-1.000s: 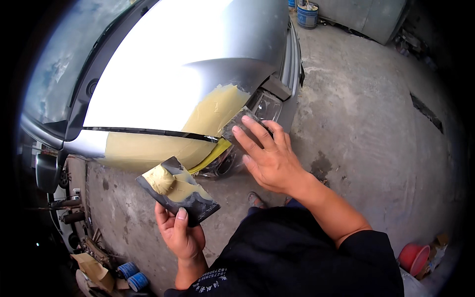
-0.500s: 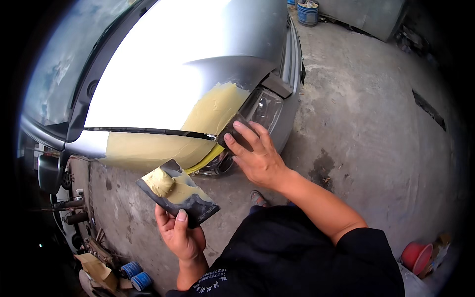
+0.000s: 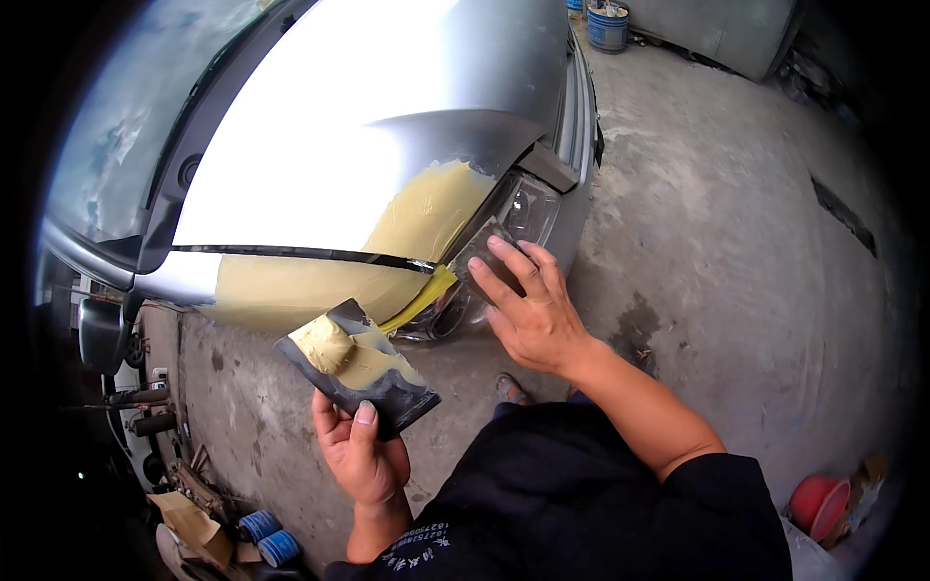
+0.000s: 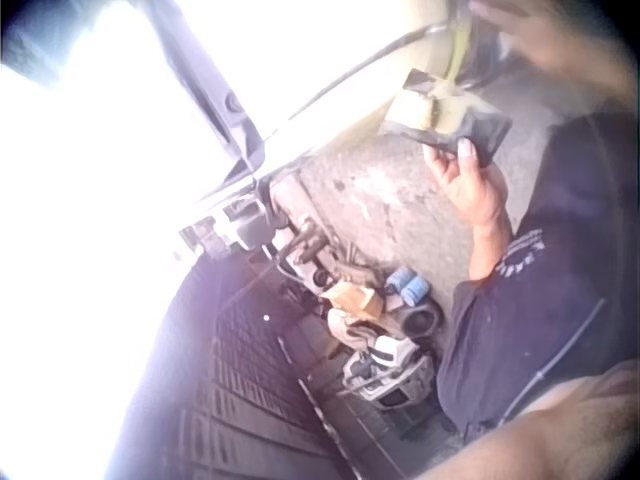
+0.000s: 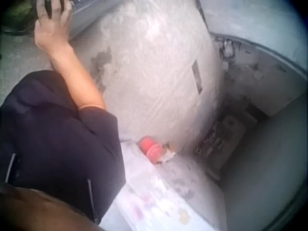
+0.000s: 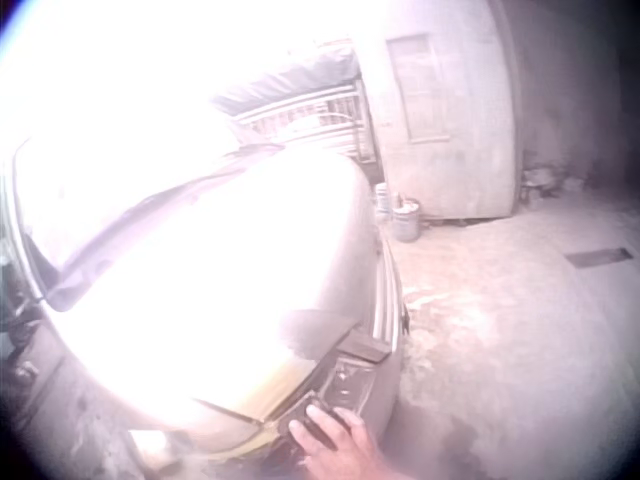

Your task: The person applies a yellow body filler to the front fender of a silver car using a metal putty knife. They spread the filler over a damaged area, smoothing it out with consistent strokes. The person periodically scrapes excess filler from the tool back onto the main supply plate.

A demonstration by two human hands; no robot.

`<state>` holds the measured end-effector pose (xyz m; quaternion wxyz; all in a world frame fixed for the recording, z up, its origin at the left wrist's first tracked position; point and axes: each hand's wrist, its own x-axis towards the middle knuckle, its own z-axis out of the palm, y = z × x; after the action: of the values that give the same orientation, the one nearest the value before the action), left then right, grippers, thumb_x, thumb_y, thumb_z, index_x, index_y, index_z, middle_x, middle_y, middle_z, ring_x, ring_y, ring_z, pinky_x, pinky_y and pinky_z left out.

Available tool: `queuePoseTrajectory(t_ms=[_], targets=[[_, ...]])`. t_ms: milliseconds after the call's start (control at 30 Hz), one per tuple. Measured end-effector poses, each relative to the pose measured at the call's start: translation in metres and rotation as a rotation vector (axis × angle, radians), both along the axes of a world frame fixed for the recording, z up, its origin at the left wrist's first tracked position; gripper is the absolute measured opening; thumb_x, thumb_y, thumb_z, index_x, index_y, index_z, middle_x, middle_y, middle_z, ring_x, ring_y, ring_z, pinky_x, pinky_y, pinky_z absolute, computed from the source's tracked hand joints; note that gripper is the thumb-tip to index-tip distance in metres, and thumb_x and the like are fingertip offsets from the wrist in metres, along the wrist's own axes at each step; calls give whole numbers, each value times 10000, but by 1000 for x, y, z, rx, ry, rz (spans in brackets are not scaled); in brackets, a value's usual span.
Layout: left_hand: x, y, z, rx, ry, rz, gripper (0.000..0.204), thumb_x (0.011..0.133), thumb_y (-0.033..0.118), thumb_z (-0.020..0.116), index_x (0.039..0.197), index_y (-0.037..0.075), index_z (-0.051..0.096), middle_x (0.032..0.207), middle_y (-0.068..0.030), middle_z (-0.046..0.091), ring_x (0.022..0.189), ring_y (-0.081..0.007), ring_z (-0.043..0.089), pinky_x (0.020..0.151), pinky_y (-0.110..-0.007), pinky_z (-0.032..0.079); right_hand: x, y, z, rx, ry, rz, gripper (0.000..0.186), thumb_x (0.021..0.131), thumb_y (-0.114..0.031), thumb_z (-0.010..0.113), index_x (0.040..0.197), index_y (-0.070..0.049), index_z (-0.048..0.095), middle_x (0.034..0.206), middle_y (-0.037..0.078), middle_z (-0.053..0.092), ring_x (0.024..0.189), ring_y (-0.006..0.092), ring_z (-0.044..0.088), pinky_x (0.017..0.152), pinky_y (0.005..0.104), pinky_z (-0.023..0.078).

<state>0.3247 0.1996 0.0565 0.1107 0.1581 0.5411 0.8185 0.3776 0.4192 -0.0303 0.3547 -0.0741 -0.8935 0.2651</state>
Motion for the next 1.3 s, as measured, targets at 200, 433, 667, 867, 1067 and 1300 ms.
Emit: queuePoseTrajectory(t_ms=[200, 433, 667, 867, 1067, 1300], targets=[[1, 11, 2, 24, -31, -63, 538, 861, -49, 506, 1375, -22, 350, 1302, -163, 517, 1204, -253, 515, 1050, -404, 390, 26, 1, 56, -15, -15, 76, 544, 767, -180, 693, 1292, -146, 553, 1341, 83, 466, 1105, 336, 448, 918, 448, 395], [7, 17, 4, 29, -25, -180, 532, 887, -64, 483, 1393, -50, 319, 1281, -163, 536, 1185, -221, 527, 1044, -367, 386, 29, -31, 97, 83, 10, 199, 479, 742, -244, 732, 1203, -168, 624, 1279, 49, 528, 1108, 326, 464, 845, 421, 404], [5, -5, -4, -48, 316, -159, 516, 904, -93, 458, 1396, -61, 309, 1351, -204, 483, 1240, -246, 489, 1067, -376, 348, 34, -19, 72, 90, -116, 216, 437, 769, -230, 707, 1191, -158, 621, 1276, 31, 534, 1092, 338, 460, 863, 432, 389], [-1, -17, 1, -40, 369, 66, 559, 889, -72, 481, 1416, -29, 297, 1339, -176, 494, 1228, -255, 497, 1058, -407, 373, 5, 28, 84, 236, -127, -13, 411, 843, -231, 645, 1243, -164, 577, 1321, 44, 498, 1091, 363, 457, 879, 460, 385], [6, -21, -4, -50, 219, 54, 580, 864, -44, 516, 1406, -37, 308, 1333, -176, 502, 1223, -246, 502, 1060, -397, 365, -25, 45, 106, 377, -218, 7, 371, 898, -223, 571, 1261, -152, 558, 1307, 49, 526, 1010, 348, 492, 795, 433, 410], [6, -23, -7, -44, 168, 70, 572, 861, -41, 508, 1399, -46, 314, 1326, -178, 508, 1215, -250, 507, 1061, -398, 361, -34, 46, 117, 318, -394, 43, 366, 939, -272, 502, 1282, -158, 556, 1332, 54, 518, 1045, 349, 506, 829, 473, 407]])
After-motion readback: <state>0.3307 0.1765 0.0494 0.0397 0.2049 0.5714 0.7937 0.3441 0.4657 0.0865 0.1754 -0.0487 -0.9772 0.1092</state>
